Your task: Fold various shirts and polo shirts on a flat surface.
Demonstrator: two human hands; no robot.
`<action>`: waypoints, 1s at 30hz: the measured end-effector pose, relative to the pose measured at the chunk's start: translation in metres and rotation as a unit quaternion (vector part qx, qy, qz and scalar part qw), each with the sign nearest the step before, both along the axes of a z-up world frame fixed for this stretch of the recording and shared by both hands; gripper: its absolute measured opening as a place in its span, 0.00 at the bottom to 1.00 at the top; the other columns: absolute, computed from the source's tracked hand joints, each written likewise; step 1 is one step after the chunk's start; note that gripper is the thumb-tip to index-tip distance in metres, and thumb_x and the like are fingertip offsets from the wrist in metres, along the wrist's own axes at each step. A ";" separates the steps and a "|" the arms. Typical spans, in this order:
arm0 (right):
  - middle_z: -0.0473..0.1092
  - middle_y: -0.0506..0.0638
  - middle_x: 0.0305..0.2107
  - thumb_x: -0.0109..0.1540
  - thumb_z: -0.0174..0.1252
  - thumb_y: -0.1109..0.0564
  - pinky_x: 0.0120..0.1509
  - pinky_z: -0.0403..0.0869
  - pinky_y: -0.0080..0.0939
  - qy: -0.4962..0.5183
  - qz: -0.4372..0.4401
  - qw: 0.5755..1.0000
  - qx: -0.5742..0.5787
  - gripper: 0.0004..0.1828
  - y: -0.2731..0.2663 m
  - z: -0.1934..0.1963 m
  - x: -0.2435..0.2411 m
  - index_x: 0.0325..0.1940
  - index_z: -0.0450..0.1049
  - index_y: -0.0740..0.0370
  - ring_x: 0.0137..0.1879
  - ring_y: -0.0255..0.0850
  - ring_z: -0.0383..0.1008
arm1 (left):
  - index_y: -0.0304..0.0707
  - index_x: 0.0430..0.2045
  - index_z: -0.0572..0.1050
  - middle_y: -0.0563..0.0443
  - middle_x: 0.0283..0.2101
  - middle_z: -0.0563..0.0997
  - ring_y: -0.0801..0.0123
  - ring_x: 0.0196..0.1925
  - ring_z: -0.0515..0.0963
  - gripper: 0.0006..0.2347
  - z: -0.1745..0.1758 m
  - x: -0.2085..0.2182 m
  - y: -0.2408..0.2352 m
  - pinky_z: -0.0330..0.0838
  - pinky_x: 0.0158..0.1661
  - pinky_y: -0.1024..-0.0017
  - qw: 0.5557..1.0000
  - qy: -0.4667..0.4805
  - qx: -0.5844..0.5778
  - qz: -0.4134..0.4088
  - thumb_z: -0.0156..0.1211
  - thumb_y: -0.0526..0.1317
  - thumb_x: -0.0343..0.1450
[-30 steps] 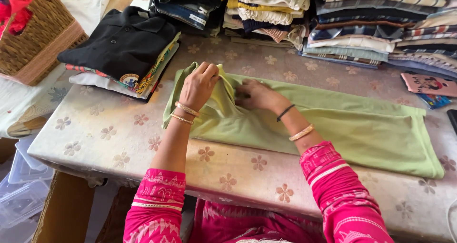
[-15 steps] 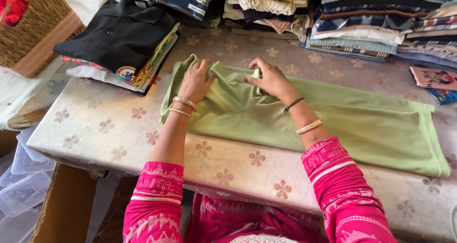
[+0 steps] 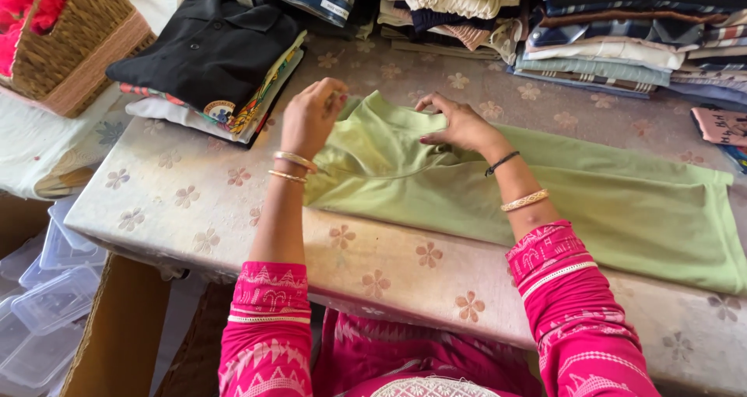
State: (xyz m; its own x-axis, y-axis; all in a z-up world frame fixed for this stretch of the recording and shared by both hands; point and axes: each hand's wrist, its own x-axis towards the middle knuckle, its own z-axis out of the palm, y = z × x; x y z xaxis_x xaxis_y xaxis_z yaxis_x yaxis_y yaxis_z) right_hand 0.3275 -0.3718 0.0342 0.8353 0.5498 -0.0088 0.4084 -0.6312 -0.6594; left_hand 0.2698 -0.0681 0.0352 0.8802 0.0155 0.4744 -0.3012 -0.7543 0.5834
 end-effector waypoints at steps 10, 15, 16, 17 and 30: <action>0.76 0.47 0.54 0.58 0.66 0.55 0.59 0.72 0.40 0.012 0.011 0.998 0.057 0.20 -0.013 -0.014 0.011 0.54 0.73 0.50 0.55 0.40 0.76 | 0.40 0.38 0.79 0.42 0.31 0.83 0.51 0.36 0.82 0.22 0.000 -0.024 0.046 0.74 0.37 0.56 0.966 0.218 0.129 -0.046 0.76 0.52 0.57; 0.77 0.43 0.50 0.58 0.65 0.60 0.59 0.71 0.35 -0.003 0.059 0.995 0.077 0.18 -0.016 -0.014 0.016 0.51 0.77 0.51 0.55 0.32 0.74 | 0.39 0.38 0.79 0.41 0.35 0.84 0.48 0.39 0.82 0.13 -0.009 -0.019 0.048 0.74 0.40 0.55 0.986 0.116 0.116 -0.024 0.71 0.43 0.64; 0.77 0.43 0.50 0.58 0.65 0.60 0.59 0.71 0.35 -0.003 0.059 0.995 0.077 0.18 -0.017 -0.015 0.017 0.51 0.77 0.51 0.55 0.32 0.74 | 0.39 0.38 0.79 0.41 0.35 0.84 0.48 0.39 0.82 0.13 -0.011 -0.016 0.046 0.74 0.40 0.55 0.986 0.116 0.116 -0.024 0.71 0.43 0.64; 0.77 0.43 0.48 0.58 0.63 0.62 0.56 0.73 0.36 0.029 0.049 0.995 0.084 0.17 -0.018 -0.017 0.018 0.51 0.78 0.52 0.52 0.32 0.75 | 0.36 0.38 0.77 0.41 0.37 0.83 0.48 0.40 0.82 0.11 -0.014 -0.014 0.044 0.74 0.40 0.55 0.993 0.056 0.097 -0.034 0.69 0.40 0.66; 0.79 0.44 0.47 0.57 0.67 0.58 0.60 0.75 0.38 -0.040 -0.010 0.997 0.063 0.14 -0.006 -0.009 0.008 0.47 0.80 0.51 0.53 0.36 0.78 | 0.34 0.40 0.70 0.40 0.29 0.81 0.53 0.31 0.80 0.23 0.024 -0.048 0.049 0.72 0.33 0.61 0.978 0.200 0.057 -0.002 0.76 0.47 0.62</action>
State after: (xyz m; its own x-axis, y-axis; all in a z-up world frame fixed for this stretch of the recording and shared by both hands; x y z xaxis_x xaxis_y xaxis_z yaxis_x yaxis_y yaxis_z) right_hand 0.3359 -0.3777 0.0252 0.8410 0.5261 0.1263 0.4517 -0.5542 -0.6992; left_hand 0.2220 -0.0191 0.0596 0.9957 -0.0218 0.0900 -0.0693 -0.8206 0.5673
